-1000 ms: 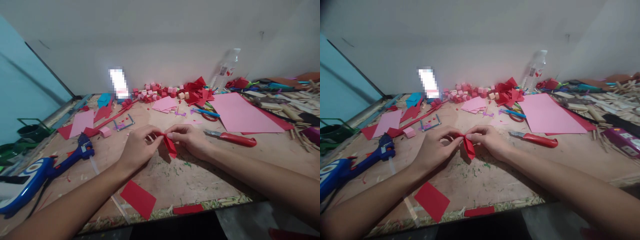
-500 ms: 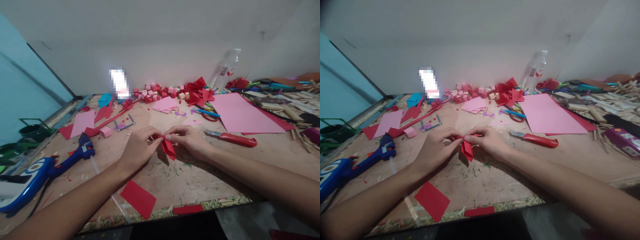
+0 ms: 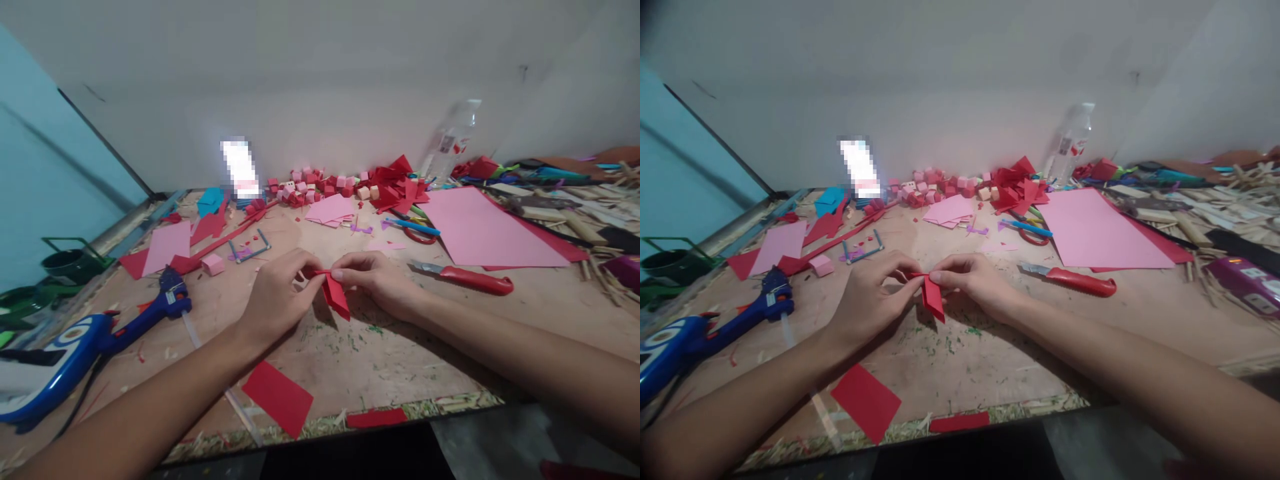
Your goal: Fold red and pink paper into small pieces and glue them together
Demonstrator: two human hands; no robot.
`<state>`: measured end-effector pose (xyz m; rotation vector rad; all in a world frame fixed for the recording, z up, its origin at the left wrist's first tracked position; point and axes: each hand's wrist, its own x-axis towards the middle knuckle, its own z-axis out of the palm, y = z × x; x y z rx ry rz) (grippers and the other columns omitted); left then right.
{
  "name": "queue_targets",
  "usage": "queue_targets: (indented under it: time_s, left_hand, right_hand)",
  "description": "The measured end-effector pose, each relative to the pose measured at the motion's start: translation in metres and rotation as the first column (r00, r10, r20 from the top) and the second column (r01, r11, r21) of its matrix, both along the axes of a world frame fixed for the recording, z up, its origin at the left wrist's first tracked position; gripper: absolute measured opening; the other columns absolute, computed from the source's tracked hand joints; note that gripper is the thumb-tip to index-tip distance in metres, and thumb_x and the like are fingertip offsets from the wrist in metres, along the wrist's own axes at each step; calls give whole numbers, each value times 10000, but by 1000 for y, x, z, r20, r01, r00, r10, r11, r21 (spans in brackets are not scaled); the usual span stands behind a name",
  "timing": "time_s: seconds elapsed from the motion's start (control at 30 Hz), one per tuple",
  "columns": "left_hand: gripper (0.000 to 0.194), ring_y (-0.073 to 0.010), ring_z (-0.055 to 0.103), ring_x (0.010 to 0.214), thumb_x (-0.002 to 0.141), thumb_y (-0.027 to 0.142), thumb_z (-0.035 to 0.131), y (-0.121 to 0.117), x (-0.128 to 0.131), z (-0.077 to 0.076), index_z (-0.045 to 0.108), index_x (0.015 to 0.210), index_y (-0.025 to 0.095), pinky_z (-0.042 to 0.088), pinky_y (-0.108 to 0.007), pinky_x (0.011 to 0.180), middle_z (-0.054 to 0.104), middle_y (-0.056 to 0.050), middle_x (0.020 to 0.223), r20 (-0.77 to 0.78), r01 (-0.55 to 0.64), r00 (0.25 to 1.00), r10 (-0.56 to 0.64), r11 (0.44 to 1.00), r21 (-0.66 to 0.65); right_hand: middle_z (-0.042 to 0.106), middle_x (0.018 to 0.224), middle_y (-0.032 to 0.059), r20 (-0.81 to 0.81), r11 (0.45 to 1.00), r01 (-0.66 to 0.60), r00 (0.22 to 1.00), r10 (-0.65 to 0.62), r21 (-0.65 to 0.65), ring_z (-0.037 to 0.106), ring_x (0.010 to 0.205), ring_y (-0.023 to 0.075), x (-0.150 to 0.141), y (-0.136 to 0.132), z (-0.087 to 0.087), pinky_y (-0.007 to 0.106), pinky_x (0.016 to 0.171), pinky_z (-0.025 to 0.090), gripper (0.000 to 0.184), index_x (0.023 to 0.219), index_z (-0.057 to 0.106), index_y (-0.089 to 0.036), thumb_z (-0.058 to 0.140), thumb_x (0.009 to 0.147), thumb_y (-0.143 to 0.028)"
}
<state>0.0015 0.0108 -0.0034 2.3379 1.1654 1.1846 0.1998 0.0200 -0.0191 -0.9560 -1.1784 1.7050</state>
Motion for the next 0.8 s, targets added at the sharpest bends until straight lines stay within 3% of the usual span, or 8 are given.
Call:
queue_targets:
  time_s: [0.13,0.47,0.57,0.8]
  left_hand:
    - [130,-136,622,700,861,105,712,-2,2,1,642,773,170,463,-243,629,651,14,750,7,4,1000,-4,1000,27]
    - [25,-144,657,783,912,147,712,-6,3,6,729,917,165,498,-271,752,729,-12,853,8,65,998,-66,995,81]
    - [129,-138,666,799,942,107,652,-5,2,7,742,893,186,504,-266,768,747,-4,867,28,73,997,-74,996,47]
    - [123,-124,645,709,856,104,749,-1,2,1,732,799,212,495,-244,675,704,35,768,138,23,990,-7,993,-117]
  right_hand:
    - [708,715,22,-14,1000,13,1000,-13,7,624,612,120,0,0,-1,257,590,503,239,777,770,-165,917,684,-328]
    - [736,723,24,-136,997,67,988,-71,-31,665,628,141,1,3,-4,287,638,544,280,795,773,-159,940,667,-343]
    - [731,712,22,-133,997,71,988,-74,-24,662,624,137,2,4,-4,281,631,538,278,788,774,-158,943,664,-342]
    - [721,718,25,-81,1000,16,997,-17,-14,655,630,142,2,2,-2,285,630,526,261,787,781,-160,926,686,-353]
